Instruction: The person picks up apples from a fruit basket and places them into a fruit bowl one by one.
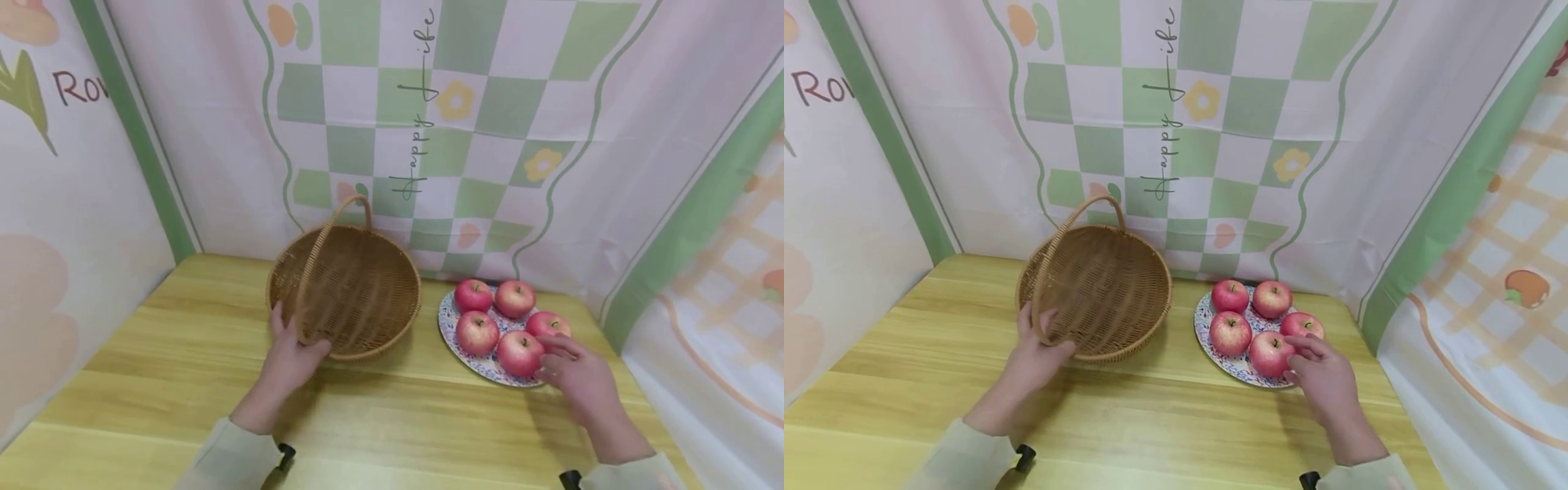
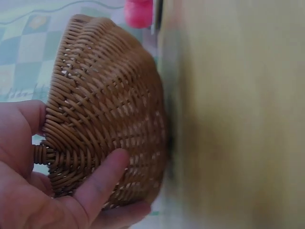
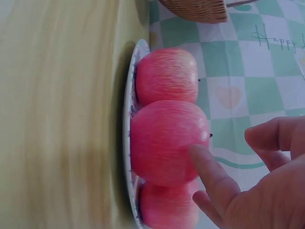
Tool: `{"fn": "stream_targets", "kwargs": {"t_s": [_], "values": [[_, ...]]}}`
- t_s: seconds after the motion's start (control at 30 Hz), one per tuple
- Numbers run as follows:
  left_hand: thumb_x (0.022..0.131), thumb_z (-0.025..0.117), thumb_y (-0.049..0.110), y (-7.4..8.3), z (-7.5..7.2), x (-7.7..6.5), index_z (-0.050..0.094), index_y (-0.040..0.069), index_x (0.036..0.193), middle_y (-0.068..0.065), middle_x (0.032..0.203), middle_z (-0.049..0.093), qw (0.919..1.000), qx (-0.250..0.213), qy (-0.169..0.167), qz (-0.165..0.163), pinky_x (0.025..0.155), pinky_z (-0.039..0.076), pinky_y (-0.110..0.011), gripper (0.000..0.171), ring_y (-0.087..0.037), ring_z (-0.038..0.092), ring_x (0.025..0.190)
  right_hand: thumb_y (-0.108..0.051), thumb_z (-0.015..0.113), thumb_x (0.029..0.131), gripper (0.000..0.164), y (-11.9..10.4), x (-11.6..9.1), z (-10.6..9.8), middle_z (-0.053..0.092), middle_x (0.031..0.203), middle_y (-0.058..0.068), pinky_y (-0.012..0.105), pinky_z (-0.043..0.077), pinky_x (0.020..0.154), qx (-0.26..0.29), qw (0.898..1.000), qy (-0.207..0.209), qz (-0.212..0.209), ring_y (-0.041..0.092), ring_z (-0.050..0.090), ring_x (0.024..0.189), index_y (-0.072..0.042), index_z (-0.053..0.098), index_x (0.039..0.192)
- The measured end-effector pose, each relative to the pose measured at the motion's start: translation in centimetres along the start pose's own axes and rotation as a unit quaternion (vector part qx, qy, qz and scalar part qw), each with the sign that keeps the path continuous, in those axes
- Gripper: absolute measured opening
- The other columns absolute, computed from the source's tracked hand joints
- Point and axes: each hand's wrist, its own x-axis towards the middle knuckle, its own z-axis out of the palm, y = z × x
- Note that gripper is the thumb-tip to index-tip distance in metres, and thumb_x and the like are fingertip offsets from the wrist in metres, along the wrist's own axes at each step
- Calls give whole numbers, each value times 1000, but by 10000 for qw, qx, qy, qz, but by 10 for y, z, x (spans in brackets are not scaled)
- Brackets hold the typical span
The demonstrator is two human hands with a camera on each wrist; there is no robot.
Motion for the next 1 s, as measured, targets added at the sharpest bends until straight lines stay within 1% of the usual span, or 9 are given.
{"fn": "stream_targets", "kwargs": {"t_s": [0.1, 0.17, 0.3, 0.4, 0.57, 0.7, 0.83, 0.93, 1.0], "values": [[90, 64, 22, 5, -12, 1, 34, 3, 152, -21, 159, -23, 9996, 224, -22, -174, 62, 50, -37, 72, -39, 60, 96, 6, 58, 91, 48, -5, -1, -2, 61, 118, 22, 38, 56, 80, 300, 9995, 8, 19, 16, 68, 88, 12, 50, 137], [91, 63, 26, 8, -22, 2, 34, -1, 151, -23, 158, -24, 9984, 471, -68, -292, 73, 52, -46, 72, -49, 54, 112, 6, 58, 90, 45, -8, -1, -2, 62, 111, 15, 39, 56, 80, 536, 9986, -11, 28, 19, 69, 88, 10, 53, 135], [93, 58, 33, 9, -42, 9, 26, -6, 153, -26, 158, -23, 9941, 990, -124, -426, 92, 43, -62, 78, -58, 38, 127, 4, 58, 92, 43, -14, -4, -2, 56, 115, 19, 40, 55, 82, 615, 9981, -90, -23, 21, 68, 91, 7, 55, 134], [96, 55, 37, 7, -52, 17, 25, -8, 153, -28, 159, -15, 9905, 1303, -99, -435, 84, 48, -59, 78, -54, 50, 116, 3, 57, 94, 41, -17, -7, -3, 52, 119, 23, 40, 54, 83, 534, 9985, -144, -50, 20, 67, 94, 7, 54, 135], [100, 49, 39, 1, -60, 26, 29, -10, 150, -31, 157, 4, 9873, 1559, -17, -295, 59, 48, -39, 73, -40, 61, 93, 5, 55, 95, 32, -21, -15, -3, 54, 113, 17, 41, 55, 82, 773, 9969, -113, -89, 16, 65, 95, 3, 59, 128], [102, 43, 43, -2, -61, 30, 28, -14, 148, -32, 154, 10, 9861, 1633, 110, -273, 64, 51, -44, 75, -43, 60, 96, 8, 55, 93, 32, -27, -19, 2, 56, 114, 13, 41, 56, 80, 809, 9963, -82, -287, 13, 64, 96, 0, 63, 123], [102, 38, 47, -3, -62, 34, 32, -14, 145, -31, 154, 12, 9843, 1724, 331, -203, 68, 51, -50, 74, -45, 60, 94, 7, 56, 92, 38, -35, -25, 8, 53, 129, 21, 36, 55, 81, 145, 9985, 49, -523, 9, 62, 101, 9, 57, 130], [102, 39, 43, -4, -63, 38, 36, -11, 142, -29, 151, 15, 9831, 1762, 480, -123, 59, 49, -43, 68, -38, 60, 80, -1, 60, 94, 40, -40, -30, 10, 46, 143, 24, 41, 50, 93, -781, 9942, 172, -721, 21, 59, 113, 8, 56, 132], [102, 41, 39, -4, -63, 40, 37, -12, 140, -27, 149, 17, 9832, 1750, 511, -127, 54, 46, -39, 64, -32, 57, 71, -6, 62, 94, 39, -44, -32, 12, 48, 144, 23, 48, 44, 99, -1212, 9888, 237, -834, 32, 55, 120, 5, 58, 132]]}}
